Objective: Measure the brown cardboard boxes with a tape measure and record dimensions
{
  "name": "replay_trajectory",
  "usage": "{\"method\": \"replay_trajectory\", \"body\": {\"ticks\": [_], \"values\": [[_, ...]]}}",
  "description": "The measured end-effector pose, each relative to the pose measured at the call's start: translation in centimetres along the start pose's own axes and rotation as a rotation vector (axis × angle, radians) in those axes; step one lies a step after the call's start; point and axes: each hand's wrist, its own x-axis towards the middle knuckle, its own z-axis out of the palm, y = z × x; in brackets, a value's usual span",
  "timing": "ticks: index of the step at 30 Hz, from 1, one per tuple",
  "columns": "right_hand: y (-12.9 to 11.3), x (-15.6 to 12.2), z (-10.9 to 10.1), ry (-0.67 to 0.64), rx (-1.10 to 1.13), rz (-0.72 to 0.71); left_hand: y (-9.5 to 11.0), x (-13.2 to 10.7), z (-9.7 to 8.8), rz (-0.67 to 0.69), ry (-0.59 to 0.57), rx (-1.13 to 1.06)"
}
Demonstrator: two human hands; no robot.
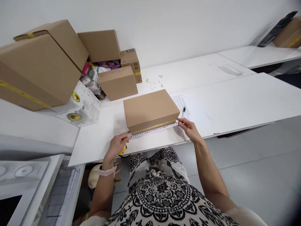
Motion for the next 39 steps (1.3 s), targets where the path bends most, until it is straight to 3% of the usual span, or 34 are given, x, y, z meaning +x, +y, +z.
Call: {"method": "replay_trajectory", "body": {"ticks": [5,9,12,16,19,21,24,27,29,31,35,39], "values": [[-3.4,0.4,0.1,-0.048,-0.021,-0.049,1.3,0.8,-2.6,0.215,0.064,0.000],[-9.7,1.5,-1.0,-0.028,-0.104,-0.131,5.0,1.8,-7.5,0.271,0.097,0.105],[-13.9,3.2,-1.6,-0.017,-0.172,-0.146,7.9,3.0,-10.5,0.239,-0.012,0.209],[-15.3,5.8,-1.6,-0.090,-0.204,-0.055,9.5,4.9,-11.2,0.173,-0.278,0.125],[-15.0,7.1,-1.7,-0.156,-0.191,-0.026,9.8,5.4,-11.2,0.121,-0.363,0.024],[-15.6,7.6,-2.1,-0.151,-0.183,-0.075,10.3,4.6,-11.8,0.127,-0.369,-0.013],[-18.1,8.1,-2.8,-0.078,-0.137,-0.205,11.6,1.2,-12.5,0.122,-0.394,-0.068],[-20.8,8.7,-2.3,-0.094,-0.108,-0.261,12.7,-3.7,-10.7,0.077,-0.545,-0.240],[-21.6,9.6,-1.0,-0.186,-0.119,-0.226,13.3,-6.7,-7.7,0.003,-0.648,-0.453],[-21.2,10.8,0.8,-0.287,-0.143,-0.162,13.7,-8.8,-3.7,-0.054,-0.662,-0.692],[-19.0,13.3,4.2,-0.399,-0.238,-0.008,15.1,-10.3,3.1,-0.052,-0.521,-0.992],[-17.9,13.8,5.6,-0.550,-0.338,0.080,16.6,-10.7,6.1,-0.093,-0.674,-1.182]]}}
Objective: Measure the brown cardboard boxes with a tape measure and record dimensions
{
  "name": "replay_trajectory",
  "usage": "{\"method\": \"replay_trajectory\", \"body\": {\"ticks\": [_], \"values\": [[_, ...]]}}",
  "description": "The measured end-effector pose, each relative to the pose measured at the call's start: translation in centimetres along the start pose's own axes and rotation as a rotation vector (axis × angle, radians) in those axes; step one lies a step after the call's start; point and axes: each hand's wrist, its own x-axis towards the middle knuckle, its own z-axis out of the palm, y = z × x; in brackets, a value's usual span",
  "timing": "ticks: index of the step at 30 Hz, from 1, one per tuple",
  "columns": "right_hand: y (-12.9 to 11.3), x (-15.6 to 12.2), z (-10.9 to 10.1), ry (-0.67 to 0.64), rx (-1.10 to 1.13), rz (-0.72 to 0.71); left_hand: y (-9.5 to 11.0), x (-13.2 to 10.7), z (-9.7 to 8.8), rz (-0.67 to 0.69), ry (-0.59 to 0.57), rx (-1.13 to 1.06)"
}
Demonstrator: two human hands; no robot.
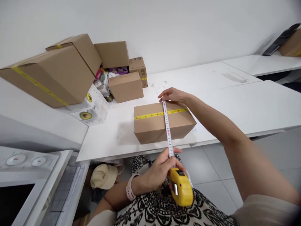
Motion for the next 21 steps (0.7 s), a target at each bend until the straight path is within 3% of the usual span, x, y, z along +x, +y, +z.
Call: {"method": "replay_trajectory", "body": {"ticks": [3,9,16,21], "values": [[-0.4,-1.0,0.7,-0.056,-0.100,-0.023,-1.0,0.1,1.0,-0.065,-0.121,-0.134],[-1.6,-4.6,1.9,-0.009,-0.067,-0.002,-2.2,0.4,1.7,-0.059,-0.263,-0.291],[-2.0,-10.4,3.0,0.099,0.121,-0.105,-1.7,0.7,2.1,-0.106,-0.139,-0.324],[-2.4,-11.3,3.4,0.132,0.131,-0.107,-1.0,0.9,2.0,-0.014,-0.054,-0.287]]}}
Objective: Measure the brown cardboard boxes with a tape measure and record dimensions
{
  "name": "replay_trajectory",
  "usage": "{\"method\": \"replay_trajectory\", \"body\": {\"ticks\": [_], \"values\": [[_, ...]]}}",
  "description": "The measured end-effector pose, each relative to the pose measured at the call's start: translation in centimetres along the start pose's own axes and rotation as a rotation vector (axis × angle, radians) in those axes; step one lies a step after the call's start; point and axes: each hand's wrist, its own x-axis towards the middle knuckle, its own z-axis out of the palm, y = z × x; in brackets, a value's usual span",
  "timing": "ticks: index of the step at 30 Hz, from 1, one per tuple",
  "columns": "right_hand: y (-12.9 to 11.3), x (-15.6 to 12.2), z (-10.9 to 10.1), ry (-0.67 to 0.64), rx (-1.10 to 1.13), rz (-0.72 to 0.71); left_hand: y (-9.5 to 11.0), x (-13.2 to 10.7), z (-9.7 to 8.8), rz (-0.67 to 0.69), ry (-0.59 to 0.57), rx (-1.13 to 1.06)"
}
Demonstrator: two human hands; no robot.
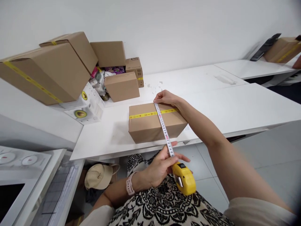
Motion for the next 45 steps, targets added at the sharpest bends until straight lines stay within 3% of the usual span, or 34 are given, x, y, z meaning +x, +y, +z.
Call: {"method": "replay_trajectory", "body": {"ticks": [6,12,23,33,45], "values": [[-0.2,0.5,0.1,-0.007,0.017,-0.041,2.1,0.8,0.1,0.145,0.116,0.021],[-0.4,0.2,-0.1,0.002,0.033,-0.025,2.1,1.4,-0.2,0.212,0.180,0.008],[-0.3,1.1,0.0,-0.023,0.085,-0.011,2.3,2.0,-0.6,0.244,0.236,-0.044],[-0.3,0.8,-0.7,-0.039,0.021,0.011,3.9,3.6,-1.2,0.187,0.313,-0.136],[0.0,1.2,-0.2,-0.024,0.094,0.000,4.0,3.8,-1.1,0.184,0.342,-0.105]]}}
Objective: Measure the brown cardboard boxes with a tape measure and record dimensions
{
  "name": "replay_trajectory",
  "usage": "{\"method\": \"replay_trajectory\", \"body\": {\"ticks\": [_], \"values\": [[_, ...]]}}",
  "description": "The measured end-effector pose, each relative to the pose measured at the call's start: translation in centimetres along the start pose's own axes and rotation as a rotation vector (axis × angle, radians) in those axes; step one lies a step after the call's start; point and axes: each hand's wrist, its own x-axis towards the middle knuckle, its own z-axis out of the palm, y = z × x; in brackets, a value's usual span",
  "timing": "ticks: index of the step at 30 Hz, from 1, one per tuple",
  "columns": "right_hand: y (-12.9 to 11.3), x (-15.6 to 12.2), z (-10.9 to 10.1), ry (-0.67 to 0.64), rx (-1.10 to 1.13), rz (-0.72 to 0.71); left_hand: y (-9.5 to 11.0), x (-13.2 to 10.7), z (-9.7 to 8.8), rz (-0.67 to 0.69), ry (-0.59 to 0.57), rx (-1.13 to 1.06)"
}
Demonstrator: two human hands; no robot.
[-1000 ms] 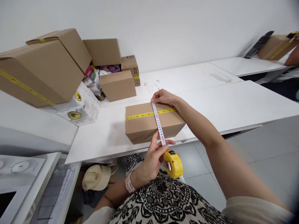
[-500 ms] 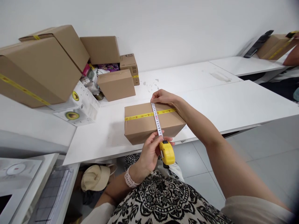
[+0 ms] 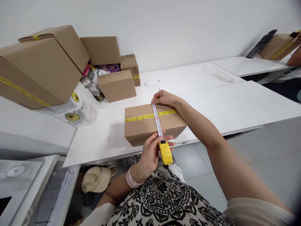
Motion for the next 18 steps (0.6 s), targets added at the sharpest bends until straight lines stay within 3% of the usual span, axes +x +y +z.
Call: {"method": "replay_trajectory", "body": {"ticks": [8,12,15,18], "values": [[-1.4,-1.0,0.7,0.010,0.015,0.006,0.1,0.2,0.1,0.009,0.023,0.021],[-0.9,-1.3,0.3,0.005,0.000,-0.020,0.0,0.2,0.2,0.020,0.025,0.026],[0.3,0.0,-0.2,0.004,-0.046,-0.049,0.0,0.2,0.3,0.016,0.017,-0.002],[1.6,3.0,-0.8,-0.040,-0.139,-0.090,0.0,0.3,0.2,0.010,0.005,-0.018]]}}
